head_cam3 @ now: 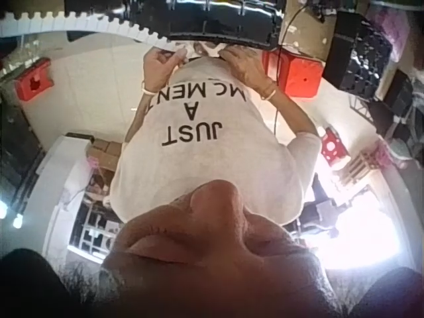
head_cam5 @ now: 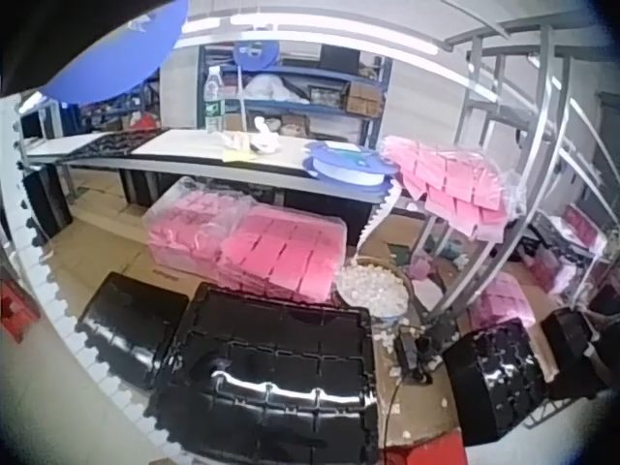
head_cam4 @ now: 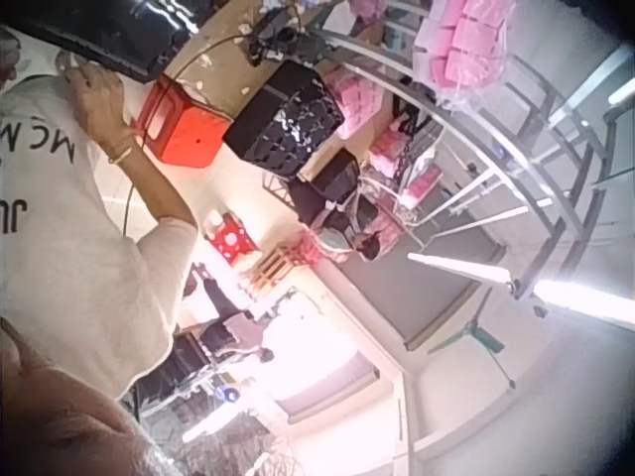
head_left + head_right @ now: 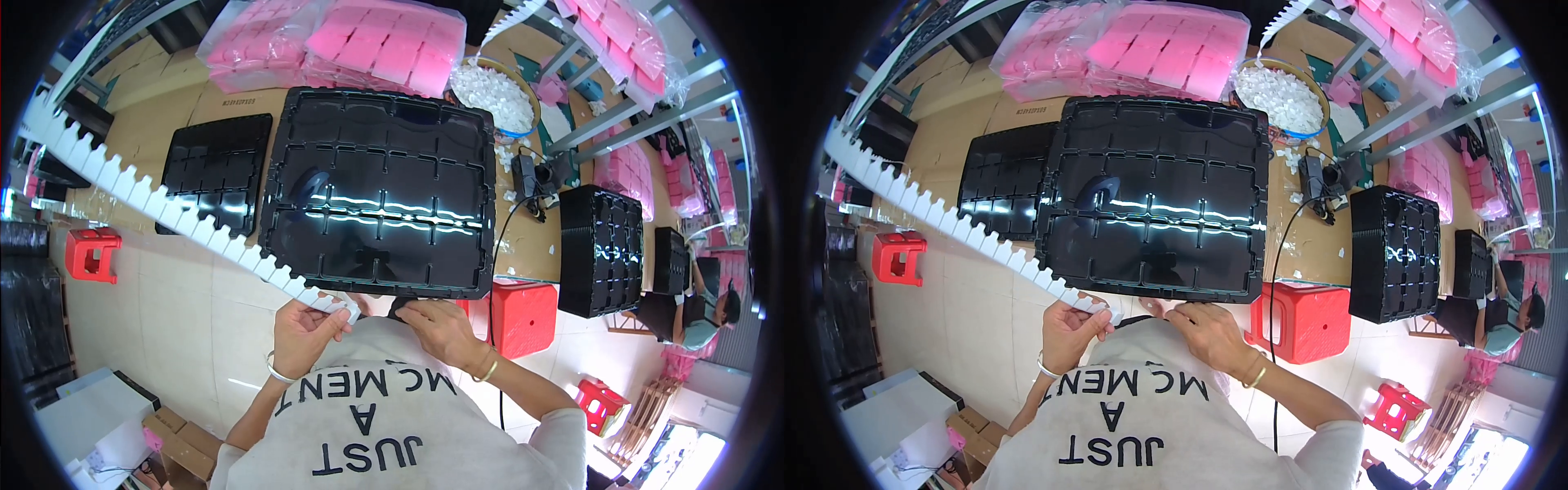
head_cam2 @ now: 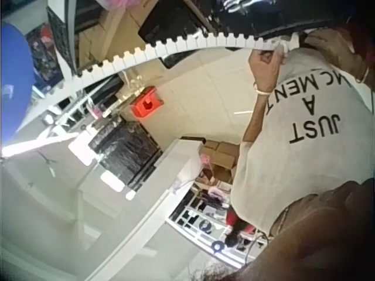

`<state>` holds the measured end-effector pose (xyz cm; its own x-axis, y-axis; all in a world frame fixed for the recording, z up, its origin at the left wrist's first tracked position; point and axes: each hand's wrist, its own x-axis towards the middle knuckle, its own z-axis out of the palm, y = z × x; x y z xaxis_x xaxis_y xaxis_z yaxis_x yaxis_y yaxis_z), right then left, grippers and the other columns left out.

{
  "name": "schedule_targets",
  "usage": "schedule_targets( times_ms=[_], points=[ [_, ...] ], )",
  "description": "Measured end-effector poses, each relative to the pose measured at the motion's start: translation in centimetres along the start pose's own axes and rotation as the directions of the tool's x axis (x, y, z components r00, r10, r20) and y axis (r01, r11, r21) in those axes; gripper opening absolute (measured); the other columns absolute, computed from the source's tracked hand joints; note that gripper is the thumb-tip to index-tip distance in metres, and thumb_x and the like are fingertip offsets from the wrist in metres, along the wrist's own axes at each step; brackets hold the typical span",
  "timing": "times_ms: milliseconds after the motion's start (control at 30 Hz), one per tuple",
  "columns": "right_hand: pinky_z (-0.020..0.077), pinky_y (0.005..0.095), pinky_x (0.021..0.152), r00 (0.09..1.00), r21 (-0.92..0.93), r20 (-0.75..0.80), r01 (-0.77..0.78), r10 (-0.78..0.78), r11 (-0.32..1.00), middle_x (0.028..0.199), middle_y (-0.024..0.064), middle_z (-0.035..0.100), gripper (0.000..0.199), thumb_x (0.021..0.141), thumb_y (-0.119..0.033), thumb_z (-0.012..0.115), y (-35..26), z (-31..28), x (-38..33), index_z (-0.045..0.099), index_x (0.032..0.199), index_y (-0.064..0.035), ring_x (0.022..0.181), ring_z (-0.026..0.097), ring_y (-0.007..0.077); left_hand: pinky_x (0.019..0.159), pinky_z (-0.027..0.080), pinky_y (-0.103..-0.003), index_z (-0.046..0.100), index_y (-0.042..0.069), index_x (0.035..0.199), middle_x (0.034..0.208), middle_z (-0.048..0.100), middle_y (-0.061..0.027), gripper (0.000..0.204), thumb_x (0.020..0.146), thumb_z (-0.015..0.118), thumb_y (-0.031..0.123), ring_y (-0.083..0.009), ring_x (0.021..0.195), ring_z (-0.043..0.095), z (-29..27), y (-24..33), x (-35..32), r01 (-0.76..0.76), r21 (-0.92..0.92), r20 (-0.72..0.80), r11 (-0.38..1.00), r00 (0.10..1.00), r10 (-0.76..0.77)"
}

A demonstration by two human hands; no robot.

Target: The person assembles black trays by hand, inserting pink foam and plastic strips into them.

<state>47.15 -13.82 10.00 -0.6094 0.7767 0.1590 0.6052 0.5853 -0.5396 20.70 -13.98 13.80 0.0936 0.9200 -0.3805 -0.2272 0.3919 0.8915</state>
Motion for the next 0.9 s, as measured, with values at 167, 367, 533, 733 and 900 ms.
schedule_targets(
  times_ms=[167, 367, 533, 733, 900],
  points=[
    [0.0548, 0.0324, 0.07, 0.959, 0.364, -0.253, -0.024, 0.124, 0.931, 0.1, 0.0123, 0.068, 0.021, 0.087, -0.003, 0.073, -4.1, -4.2, 4.2, 0.067, 0.107, 0.0005, 0.084, 0.068, 0.0264, 0.065, 0.056, -0.026, 0.061, -0.008, 0.108, 0.096, 0.07, -0.0158, 0.019, 0.093, 0.069, 0.001, -0.0175, 0.079, 0.07, 0.6, 0.8, 0.2, -0.006, -0.028, 0.075, 1.0, 0.997, 0.008],
    [0.052, 0.028, 0.063, 0.966, 0.479, -0.183, -0.075, 0.184, 0.874, 0.097, 0.0106, 0.067, 0.018, 0.089, -0.006, 0.073, -4.4, -3.9, 5.6, 0.067, 0.105, -0.0006, 0.079, 0.064, 0.0187, 0.068, 0.06, -0.028, 0.06, -0.006, 0.107, 0.097, 0.07, -0.0172, 0.018, 0.092, 0.069, 0.0, -0.0199, 0.082, 0.072, 1.4, 0.9, 0.7, 0.007, -0.047, 0.178, 0.999, 0.984, 0.002],
    [0.0514, 0.0279, 0.063, 0.976, 0.48, -0.134, -0.086, 0.171, 0.873, 0.095, 0.0101, 0.067, 0.014, 0.089, -0.006, 0.073, -4.1, -4.6, 5.7, 0.067, 0.1, -0.0007, 0.077, 0.063, 0.0185, 0.07, 0.062, -0.028, 0.061, -0.007, 0.107, 0.098, 0.071, -0.018, 0.015, 0.095, 0.065, 0.002, -0.0224, 0.084, 0.073, 2.0, 0.9, 0.9, -0.015, -0.028, 0.253, 1.0, 0.967, 0.022],
    [0.0505, 0.0275, 0.062, 0.97, 0.437, -0.233, 0.034, 0.077, 0.899, 0.088, 0.009, 0.065, 0.008, 0.089, -0.003, 0.072, -3.5, -6.6, 5.0, 0.066, 0.094, -0.0005, 0.074, 0.063, 0.0171, 0.061, 0.06, -0.028, 0.063, -0.007, 0.106, 0.096, 0.071, -0.0192, 0.023, 0.101, 0.058, 0.016, -0.0228, 0.073, 0.072, 1.4, 0.3, 1.1, 0.126, -0.185, 0.107, 0.975, 0.988, -0.107],
    [0.0508, 0.0291, 0.062, 0.945, 0.319, -0.006, -0.308, 0.327, 0.896, 0.083, 0.0088, 0.066, 0.011, 0.088, -0.008, 0.072, 1.4, -12.9, 3.3, 0.069, 0.095, 0.0012, 0.07, 0.063, 0.0187, 0.057, 0.053, -0.026, 0.066, -0.006, 0.101, 0.086, 0.071, -0.012, 0.022, 0.098, 0.065, 0.015, -0.0158, 0.067, 0.068, -2.0, -3.2, -0.7, 0.01, 0.102, -0.09, 0.995, 0.996, 0.0]
  ],
)
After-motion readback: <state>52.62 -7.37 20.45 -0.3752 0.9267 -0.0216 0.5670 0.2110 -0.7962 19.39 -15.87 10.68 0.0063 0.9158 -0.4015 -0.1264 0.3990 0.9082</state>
